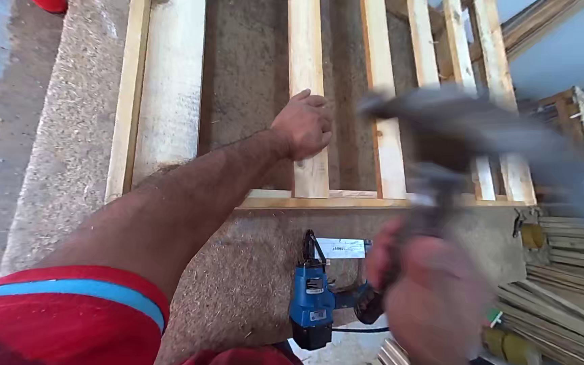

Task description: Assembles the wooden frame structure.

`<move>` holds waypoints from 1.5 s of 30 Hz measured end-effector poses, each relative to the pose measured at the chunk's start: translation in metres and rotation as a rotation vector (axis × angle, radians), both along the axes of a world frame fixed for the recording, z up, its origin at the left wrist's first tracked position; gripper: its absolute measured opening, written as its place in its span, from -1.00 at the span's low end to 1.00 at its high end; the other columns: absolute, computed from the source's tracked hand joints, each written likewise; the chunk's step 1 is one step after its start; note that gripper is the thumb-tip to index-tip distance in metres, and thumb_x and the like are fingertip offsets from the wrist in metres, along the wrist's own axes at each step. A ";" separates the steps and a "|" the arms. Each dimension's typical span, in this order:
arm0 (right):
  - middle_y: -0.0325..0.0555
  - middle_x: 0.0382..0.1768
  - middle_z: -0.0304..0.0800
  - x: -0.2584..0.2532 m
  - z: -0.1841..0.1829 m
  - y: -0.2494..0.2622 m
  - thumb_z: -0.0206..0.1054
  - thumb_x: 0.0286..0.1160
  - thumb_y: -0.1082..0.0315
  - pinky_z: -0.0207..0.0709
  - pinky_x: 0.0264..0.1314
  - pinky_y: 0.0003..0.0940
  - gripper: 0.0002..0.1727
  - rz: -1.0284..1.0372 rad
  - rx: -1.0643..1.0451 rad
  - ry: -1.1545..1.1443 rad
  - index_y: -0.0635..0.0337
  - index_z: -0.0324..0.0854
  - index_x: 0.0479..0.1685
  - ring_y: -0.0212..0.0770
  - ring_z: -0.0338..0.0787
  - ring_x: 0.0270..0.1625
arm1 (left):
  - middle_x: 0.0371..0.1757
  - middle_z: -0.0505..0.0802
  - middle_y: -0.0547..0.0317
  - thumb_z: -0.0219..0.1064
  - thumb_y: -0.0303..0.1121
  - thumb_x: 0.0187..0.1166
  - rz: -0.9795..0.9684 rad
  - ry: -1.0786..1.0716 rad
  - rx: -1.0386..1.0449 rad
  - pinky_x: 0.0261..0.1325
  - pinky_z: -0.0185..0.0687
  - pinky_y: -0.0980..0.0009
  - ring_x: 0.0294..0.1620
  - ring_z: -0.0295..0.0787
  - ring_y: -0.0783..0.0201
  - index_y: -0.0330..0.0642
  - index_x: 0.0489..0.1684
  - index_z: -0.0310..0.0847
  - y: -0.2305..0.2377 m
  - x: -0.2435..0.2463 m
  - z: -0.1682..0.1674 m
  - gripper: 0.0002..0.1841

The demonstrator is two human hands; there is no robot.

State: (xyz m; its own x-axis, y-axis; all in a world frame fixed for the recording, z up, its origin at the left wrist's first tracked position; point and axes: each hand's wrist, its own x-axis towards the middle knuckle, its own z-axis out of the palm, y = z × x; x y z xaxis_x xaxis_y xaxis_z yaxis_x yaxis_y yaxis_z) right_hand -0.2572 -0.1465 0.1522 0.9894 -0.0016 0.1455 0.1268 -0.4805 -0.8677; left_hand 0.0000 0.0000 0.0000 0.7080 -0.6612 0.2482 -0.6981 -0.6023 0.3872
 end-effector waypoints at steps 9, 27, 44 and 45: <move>-0.37 -0.67 0.58 -0.006 -0.036 0.007 -0.11 0.74 -0.37 0.59 -0.71 -0.31 -0.35 0.002 -0.299 0.249 -0.02 0.62 -0.18 -0.36 0.62 -0.70 | 0.36 0.83 0.38 -0.12 -0.01 0.75 0.003 -0.028 -0.065 0.86 -0.07 -0.11 0.75 0.37 0.12 0.12 -0.05 0.89 0.002 0.003 -0.010 -0.48; -0.33 -0.69 0.59 -0.019 -0.069 0.005 -0.18 0.71 -0.43 0.61 -0.67 -0.28 -0.27 -0.037 -0.345 0.432 -0.01 0.61 -0.27 -0.34 0.63 -0.69 | 0.42 0.81 0.39 -0.17 -0.01 0.75 0.005 -0.006 -0.094 0.87 -0.08 -0.12 0.77 0.34 0.10 0.15 0.03 0.89 0.000 0.001 -0.014 -0.45; -0.33 -0.70 0.53 -0.035 -0.106 -0.006 -0.17 0.69 -0.43 0.56 -0.62 -0.29 -0.24 -0.074 -0.299 0.377 0.04 0.62 -0.33 -0.36 0.59 -0.67 | 0.39 0.83 0.42 -0.21 -0.01 0.75 0.019 -0.016 -0.104 0.84 -0.04 -0.05 0.74 0.38 0.12 0.16 -0.02 0.90 0.002 -0.001 -0.015 -0.43; -0.32 -0.69 0.57 -0.027 -0.091 -0.006 -0.20 0.69 -0.45 0.60 -0.65 -0.29 -0.23 -0.062 -0.308 0.392 0.02 0.63 -0.32 -0.34 0.62 -0.68 | 0.39 0.83 0.42 -0.21 -0.01 0.75 0.016 -0.021 -0.109 0.84 -0.02 -0.06 0.73 0.39 0.11 0.17 -0.02 0.90 0.001 0.000 -0.015 -0.42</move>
